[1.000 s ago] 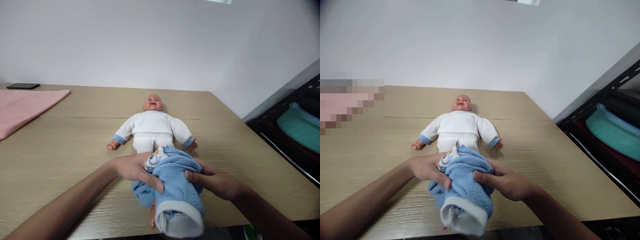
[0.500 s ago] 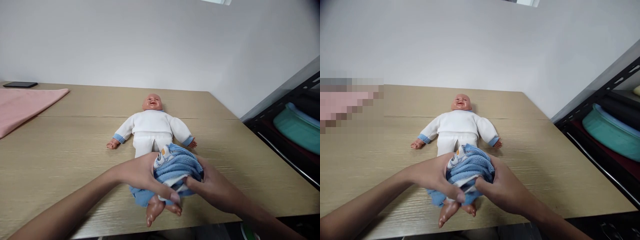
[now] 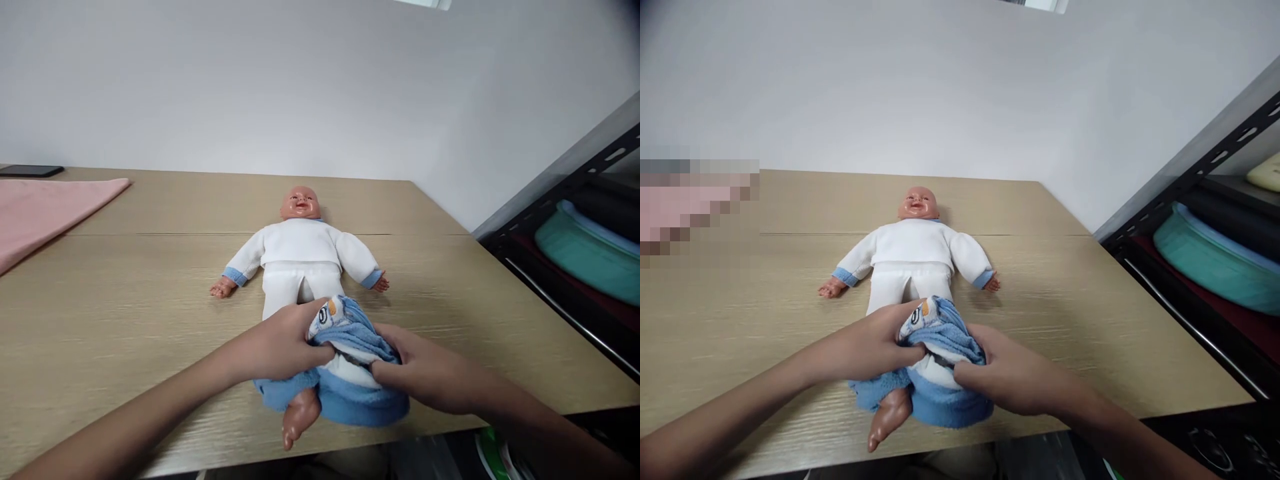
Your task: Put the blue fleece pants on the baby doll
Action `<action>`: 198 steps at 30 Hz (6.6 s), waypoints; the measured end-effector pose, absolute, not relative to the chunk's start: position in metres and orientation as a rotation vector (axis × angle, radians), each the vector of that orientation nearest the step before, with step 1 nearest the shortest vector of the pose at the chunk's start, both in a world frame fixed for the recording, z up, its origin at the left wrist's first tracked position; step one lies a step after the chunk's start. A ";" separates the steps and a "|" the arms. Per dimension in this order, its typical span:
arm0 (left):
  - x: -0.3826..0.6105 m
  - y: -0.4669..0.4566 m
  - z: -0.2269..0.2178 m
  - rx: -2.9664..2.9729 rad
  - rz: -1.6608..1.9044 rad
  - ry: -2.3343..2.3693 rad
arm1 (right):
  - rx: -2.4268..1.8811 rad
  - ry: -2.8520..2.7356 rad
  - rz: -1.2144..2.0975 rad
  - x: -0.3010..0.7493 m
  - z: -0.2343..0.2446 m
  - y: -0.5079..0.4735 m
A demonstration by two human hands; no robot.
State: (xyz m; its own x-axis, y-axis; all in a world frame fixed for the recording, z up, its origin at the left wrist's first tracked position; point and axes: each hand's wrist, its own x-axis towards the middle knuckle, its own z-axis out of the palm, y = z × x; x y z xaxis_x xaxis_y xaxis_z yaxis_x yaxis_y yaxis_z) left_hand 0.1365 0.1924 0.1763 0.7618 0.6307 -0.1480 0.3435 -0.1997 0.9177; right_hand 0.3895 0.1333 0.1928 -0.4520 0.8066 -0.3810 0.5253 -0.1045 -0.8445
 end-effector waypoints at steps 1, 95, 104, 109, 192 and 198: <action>0.135 0.194 0.178 1.824 0.251 0.760 | -1.469 -1.858 1.640 0.390 0.191 0.132; 0.058 0.158 0.114 1.456 0.963 1.135 | -1.350 -1.770 1.117 0.383 0.133 0.176; 0.065 0.195 0.117 1.890 1.076 0.960 | -1.279 -1.774 0.833 0.383 0.131 0.201; 0.078 0.230 0.101 1.584 1.166 0.985 | -1.257 -1.732 0.823 0.379 0.117 0.224; 0.085 0.269 0.110 1.651 1.264 0.900 | -1.118 -1.646 0.768 0.395 0.126 0.251; 0.101 0.279 0.109 1.500 1.170 1.128 | -1.283 -1.424 1.114 0.388 0.130 0.281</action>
State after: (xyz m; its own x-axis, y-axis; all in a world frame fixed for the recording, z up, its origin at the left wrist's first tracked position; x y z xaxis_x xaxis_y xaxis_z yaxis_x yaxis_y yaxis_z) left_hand 0.1014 0.2786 0.1091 0.1370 0.9768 0.1644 0.1289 -0.1821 0.9748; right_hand 0.3880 0.2813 0.1297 -0.0658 0.9967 0.0474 0.1945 0.0594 -0.9791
